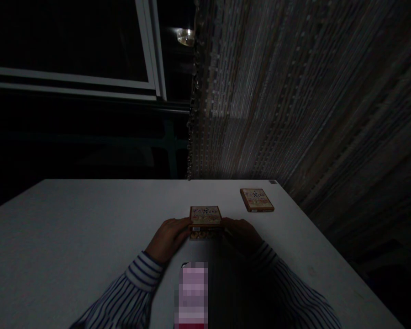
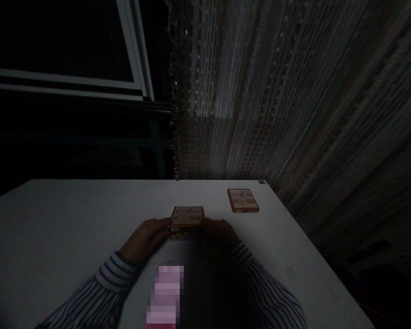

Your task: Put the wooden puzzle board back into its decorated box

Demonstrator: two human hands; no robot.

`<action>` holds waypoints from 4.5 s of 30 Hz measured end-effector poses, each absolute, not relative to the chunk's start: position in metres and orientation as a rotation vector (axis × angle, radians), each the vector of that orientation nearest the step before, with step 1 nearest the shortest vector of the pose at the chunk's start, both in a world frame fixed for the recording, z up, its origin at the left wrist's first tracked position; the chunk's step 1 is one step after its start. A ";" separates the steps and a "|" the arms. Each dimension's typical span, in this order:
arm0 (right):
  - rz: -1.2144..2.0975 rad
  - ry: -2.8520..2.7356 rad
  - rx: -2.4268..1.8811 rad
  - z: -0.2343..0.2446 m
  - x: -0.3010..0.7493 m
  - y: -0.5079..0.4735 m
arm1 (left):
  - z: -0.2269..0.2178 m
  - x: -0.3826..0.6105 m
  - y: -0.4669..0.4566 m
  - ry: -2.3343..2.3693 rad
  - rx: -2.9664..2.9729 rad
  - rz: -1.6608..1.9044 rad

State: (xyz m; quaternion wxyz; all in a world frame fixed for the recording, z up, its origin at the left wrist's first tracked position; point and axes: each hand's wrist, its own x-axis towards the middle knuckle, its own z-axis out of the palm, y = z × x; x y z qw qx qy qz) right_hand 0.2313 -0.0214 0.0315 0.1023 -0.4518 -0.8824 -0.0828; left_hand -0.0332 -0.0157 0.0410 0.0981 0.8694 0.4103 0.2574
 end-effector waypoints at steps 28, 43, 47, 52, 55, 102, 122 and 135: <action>-0.391 -2.535 -1.146 0.017 0.234 -0.025 | 0.027 -0.035 -0.019 1.262 2.633 0.758; -0.571 -2.450 -1.029 0.008 0.235 -0.025 | 0.017 -0.034 -0.022 1.280 2.716 0.776; -0.583 -2.452 -1.022 0.009 0.234 -0.027 | 0.017 -0.033 -0.023 1.284 2.727 0.799; -0.592 -2.460 -1.045 0.011 0.233 -0.028 | 0.013 -0.033 -0.024 1.315 2.729 0.797; -0.593 -2.463 -1.032 0.010 0.233 -0.028 | 0.011 -0.033 -0.023 1.317 2.728 0.808; -0.517 -2.504 -1.109 0.007 0.230 -0.033 | 0.000 -0.030 -0.025 1.336 2.753 0.831; -0.517 -2.529 -1.138 0.004 0.230 -0.032 | -0.007 -0.027 -0.019 1.234 2.758 0.887; -0.499 -2.567 -1.187 0.003 0.228 -0.032 | -0.012 -0.027 -0.018 1.274 2.762 0.819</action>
